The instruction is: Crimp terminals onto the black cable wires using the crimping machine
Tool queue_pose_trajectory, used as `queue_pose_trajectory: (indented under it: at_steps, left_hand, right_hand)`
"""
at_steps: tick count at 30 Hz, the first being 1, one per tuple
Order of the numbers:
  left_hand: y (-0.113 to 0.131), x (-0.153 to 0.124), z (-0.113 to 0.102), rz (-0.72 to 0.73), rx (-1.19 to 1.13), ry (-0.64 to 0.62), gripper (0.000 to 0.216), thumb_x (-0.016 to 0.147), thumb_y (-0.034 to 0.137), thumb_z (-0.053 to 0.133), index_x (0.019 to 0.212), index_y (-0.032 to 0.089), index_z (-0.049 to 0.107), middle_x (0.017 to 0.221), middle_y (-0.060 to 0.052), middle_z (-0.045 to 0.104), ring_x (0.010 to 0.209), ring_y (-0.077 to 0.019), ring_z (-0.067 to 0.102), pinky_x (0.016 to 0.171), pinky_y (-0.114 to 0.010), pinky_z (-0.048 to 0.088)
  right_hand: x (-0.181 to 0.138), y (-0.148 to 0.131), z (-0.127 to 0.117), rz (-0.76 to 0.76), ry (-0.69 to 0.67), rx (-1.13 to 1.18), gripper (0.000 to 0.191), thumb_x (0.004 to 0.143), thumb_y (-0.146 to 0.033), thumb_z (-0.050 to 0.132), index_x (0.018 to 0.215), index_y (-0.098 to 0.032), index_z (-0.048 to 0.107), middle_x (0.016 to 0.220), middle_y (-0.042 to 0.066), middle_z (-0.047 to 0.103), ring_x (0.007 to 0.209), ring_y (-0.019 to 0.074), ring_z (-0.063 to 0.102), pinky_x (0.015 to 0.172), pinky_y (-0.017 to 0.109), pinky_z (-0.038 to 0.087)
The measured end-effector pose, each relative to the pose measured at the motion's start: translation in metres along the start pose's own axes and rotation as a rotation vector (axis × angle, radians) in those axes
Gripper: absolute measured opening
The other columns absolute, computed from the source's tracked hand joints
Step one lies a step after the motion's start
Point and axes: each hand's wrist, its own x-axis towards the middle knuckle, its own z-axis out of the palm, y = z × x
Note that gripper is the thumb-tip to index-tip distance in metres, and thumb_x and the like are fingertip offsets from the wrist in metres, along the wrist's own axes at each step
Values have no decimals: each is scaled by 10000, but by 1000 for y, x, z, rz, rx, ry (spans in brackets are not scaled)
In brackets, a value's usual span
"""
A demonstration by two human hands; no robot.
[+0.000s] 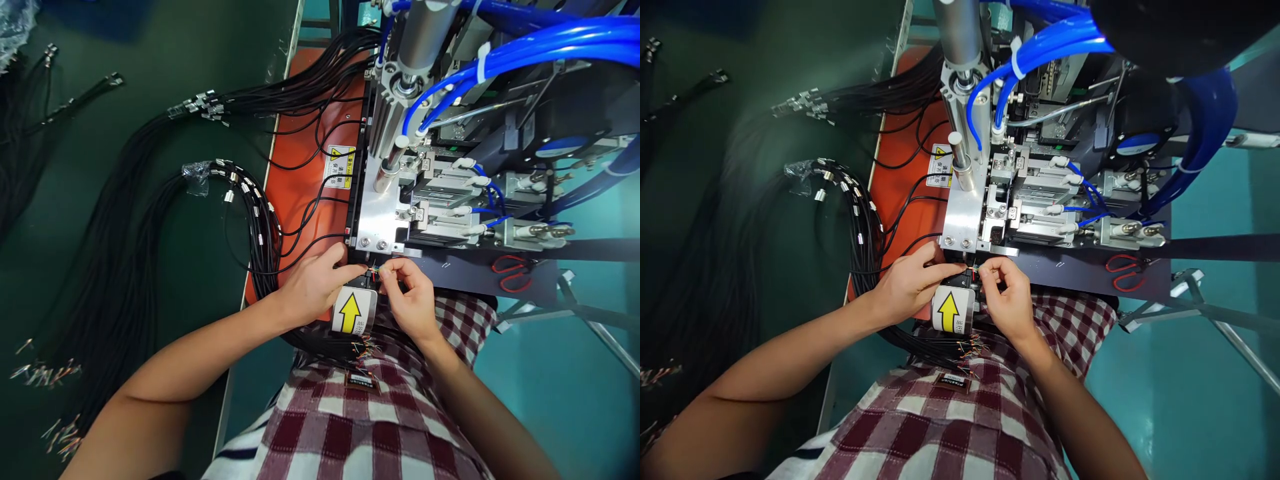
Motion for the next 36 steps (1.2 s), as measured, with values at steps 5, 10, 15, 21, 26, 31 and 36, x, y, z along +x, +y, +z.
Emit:
queue_pose_trajectory:
  at_steps: [5, 10, 15, 21, 26, 31, 36]
  left_hand:
    - [0, -1, 2, 11, 7, 12, 322, 927, 166, 385, 1104, 180, 653, 836, -57, 527, 730, -145, 584, 566, -225, 500]
    - [0, -1, 2, 12, 24, 1, 327, 932, 175, 376, 1109, 182, 651, 836, -55, 522, 715, -139, 580, 557, -219, 497]
    - [2, -1, 1, 10, 28, 10, 320, 929, 173, 388, 1108, 180, 653, 830, -55, 521, 720, -143, 585, 559, -223, 500]
    - [1, -1, 0, 13, 29, -6, 321, 920, 157, 392, 1113, 172, 648, 837, -57, 524, 727, -146, 586, 558, -227, 503]
    - [1, -1, 1, 21, 25, 12, 313, 916, 154, 400, 1110, 173, 645, 837, -55, 529, 735, -144, 587, 563, -225, 507]
    - [1, -1, 3, 22, 33, 25, 312, 916, 159, 399, 1102, 175, 649, 828, -54, 527, 724, -144, 585, 552, -224, 502]
    - [1, -2, 2, 18, 42, 21, 309, 916, 165, 399, 1101, 175, 647, 843, -60, 539, 731, -145, 588, 557, -223, 501]
  right_hand:
    - [-2, 7, 4, -56, 38, 8, 58, 889, -217, 554, 838, -195, 568, 751, 0, 562, 625, 126, 529, 615, 278, 441]
    - [-3, 9, 6, -83, 56, 16, 52, 890, -207, 549, 841, -200, 565, 748, -3, 556, 619, 127, 534, 612, 277, 445]
    - [-2, 9, 4, -78, 43, 4, 55, 890, -210, 552, 837, -201, 566, 737, -5, 555, 611, 127, 532, 609, 280, 446]
    - [0, 6, 3, -50, 29, -11, 61, 888, -222, 554, 831, -202, 562, 709, -12, 552, 598, 128, 532, 602, 281, 446]
    - [-1, 3, 2, -28, 15, -49, 71, 891, -235, 545, 829, -204, 560, 706, -11, 553, 600, 132, 530, 607, 285, 446]
    - [-1, -1, -1, -68, 14, -164, 64, 889, -222, 538, 832, -199, 556, 751, 11, 581, 662, 149, 547, 649, 295, 448]
    - [-2, -3, -1, -90, 21, -220, 57, 877, -218, 542, 828, -200, 563, 767, 22, 592, 672, 154, 553, 646, 291, 452]
